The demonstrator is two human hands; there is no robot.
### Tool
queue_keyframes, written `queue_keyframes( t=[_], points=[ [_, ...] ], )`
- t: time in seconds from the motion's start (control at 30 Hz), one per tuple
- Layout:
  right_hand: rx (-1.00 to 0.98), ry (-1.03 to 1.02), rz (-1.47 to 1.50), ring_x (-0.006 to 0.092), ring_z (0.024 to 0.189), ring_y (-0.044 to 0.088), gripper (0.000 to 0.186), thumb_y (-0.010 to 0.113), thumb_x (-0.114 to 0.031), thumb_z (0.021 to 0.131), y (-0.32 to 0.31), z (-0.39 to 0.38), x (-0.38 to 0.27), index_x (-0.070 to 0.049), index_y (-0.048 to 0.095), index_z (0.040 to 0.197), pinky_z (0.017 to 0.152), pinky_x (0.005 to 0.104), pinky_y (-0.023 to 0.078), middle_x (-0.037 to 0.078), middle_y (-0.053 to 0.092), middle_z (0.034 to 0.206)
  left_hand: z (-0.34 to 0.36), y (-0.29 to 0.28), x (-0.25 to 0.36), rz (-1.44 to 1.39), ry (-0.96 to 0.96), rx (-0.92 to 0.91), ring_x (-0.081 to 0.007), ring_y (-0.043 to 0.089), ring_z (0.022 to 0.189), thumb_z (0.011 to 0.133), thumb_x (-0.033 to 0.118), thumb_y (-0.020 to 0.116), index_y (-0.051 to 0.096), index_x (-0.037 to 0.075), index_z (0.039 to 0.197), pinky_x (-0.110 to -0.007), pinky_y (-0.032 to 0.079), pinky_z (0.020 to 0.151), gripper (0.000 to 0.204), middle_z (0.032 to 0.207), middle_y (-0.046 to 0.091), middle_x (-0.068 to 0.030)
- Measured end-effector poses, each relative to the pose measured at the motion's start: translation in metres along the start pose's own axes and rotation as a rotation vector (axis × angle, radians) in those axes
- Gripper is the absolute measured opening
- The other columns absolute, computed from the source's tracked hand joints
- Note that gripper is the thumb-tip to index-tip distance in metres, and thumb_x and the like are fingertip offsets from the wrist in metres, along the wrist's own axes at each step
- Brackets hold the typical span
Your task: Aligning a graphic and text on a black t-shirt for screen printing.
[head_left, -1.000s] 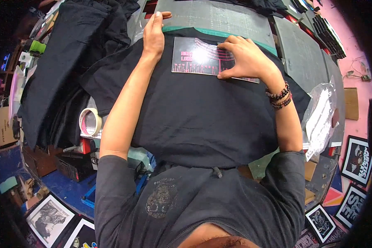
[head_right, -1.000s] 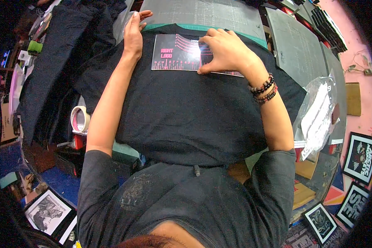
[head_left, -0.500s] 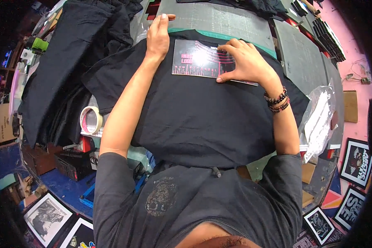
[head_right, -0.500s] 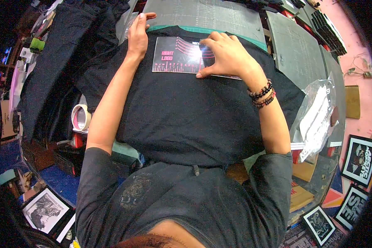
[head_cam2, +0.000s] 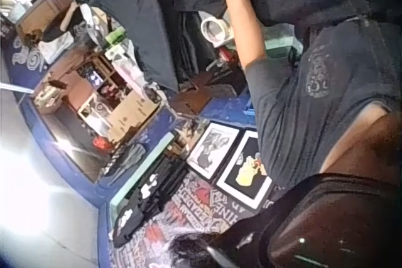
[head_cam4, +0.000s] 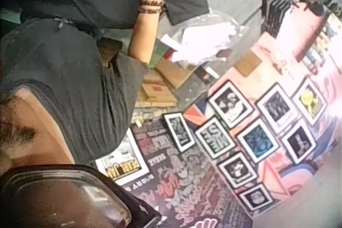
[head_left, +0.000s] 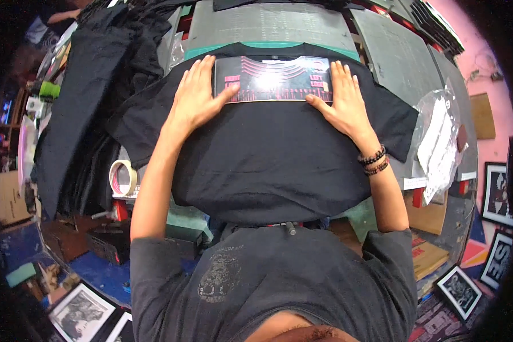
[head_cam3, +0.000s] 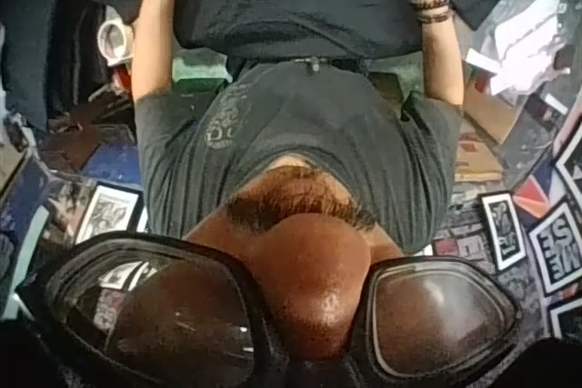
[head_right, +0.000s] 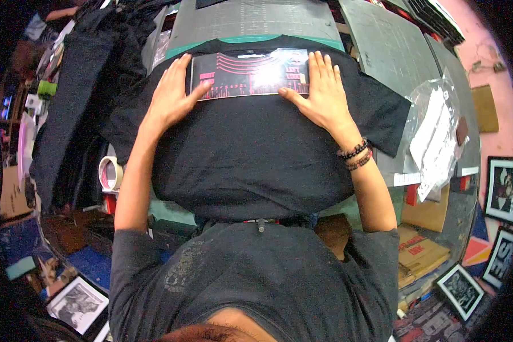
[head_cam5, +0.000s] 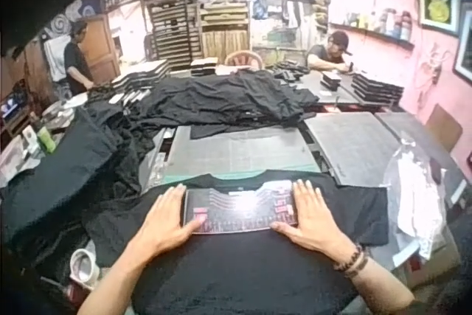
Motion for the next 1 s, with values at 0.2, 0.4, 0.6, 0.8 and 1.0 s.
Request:
queue_keyframes(
  t=[0.2,0.4,0.6,0.8,1.0],
  points=[
    [-0.058,0.033,-0.084,0.0393,0.161,0.020,0.120,0.047,-0.088,0.090,0.000,0.000,0.004,0.006,0.030,0.162,0.131,0.0529,0.014,0.027,0.027,0.170,-0.016,0.013,0.007,0.207,-0.008,-0.072,-0.0367,0.019,0.162,0.092,0.075,0.058,0.026,-0.004,0.164,-0.055,0.014,0.131,0.112,0.173,0.024,-0.0234],
    [-0.057,0.034,-0.115,0.0370,0.162,0.020,0.112,0.050,-0.082,0.093,0.000,-0.002,0.005,0.003,0.032,0.163,0.131,0.0517,0.015,0.023,0.027,0.171,-0.014,0.017,0.008,0.242,-0.053,-0.090,-0.0377,0.018,0.162,0.089,0.083,0.055,0.026,-0.007,0.164,-0.057,0.013,0.130,0.121,0.172,0.023,-0.0255],
    [-0.044,0.024,-0.158,0.0369,0.161,0.021,0.123,0.045,-0.092,0.088,0.003,0.000,0.006,0.004,0.031,0.163,0.131,0.0526,0.016,0.023,0.028,0.172,-0.016,0.016,0.010,0.272,-0.062,-0.104,-0.0373,0.016,0.163,0.091,0.082,0.052,0.026,-0.006,0.164,-0.056,0.013,0.131,0.117,0.173,0.021,-0.0242],
    [-0.041,0.014,-0.147,0.0380,0.161,0.022,0.118,0.050,-0.087,0.089,0.001,0.001,0.004,0.004,0.033,0.162,0.130,0.0535,0.016,0.023,0.029,0.171,-0.018,0.018,0.010,0.276,-0.064,-0.069,-0.0366,0.016,0.163,0.092,0.085,0.048,0.024,-0.006,0.165,-0.054,0.013,0.131,0.119,0.173,0.023,-0.0239],
    [-0.048,0.002,-0.150,0.0393,0.161,0.021,0.114,0.054,-0.083,0.091,0.000,0.000,0.004,0.005,0.035,0.161,0.130,0.0540,0.015,0.023,0.029,0.171,-0.014,0.019,0.005,0.210,-0.040,0.031,-0.0362,0.025,0.160,0.092,0.082,0.052,0.032,0.001,0.163,-0.055,0.018,0.130,0.110,0.170,0.032,-0.0206]
  ],
)
Point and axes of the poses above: each hand's wrist, its own z-axis towards the middle knuckle, its own y-axis out of the palm, x = y × z, the point moved 2 cm from there along z, towards the middle knuckle
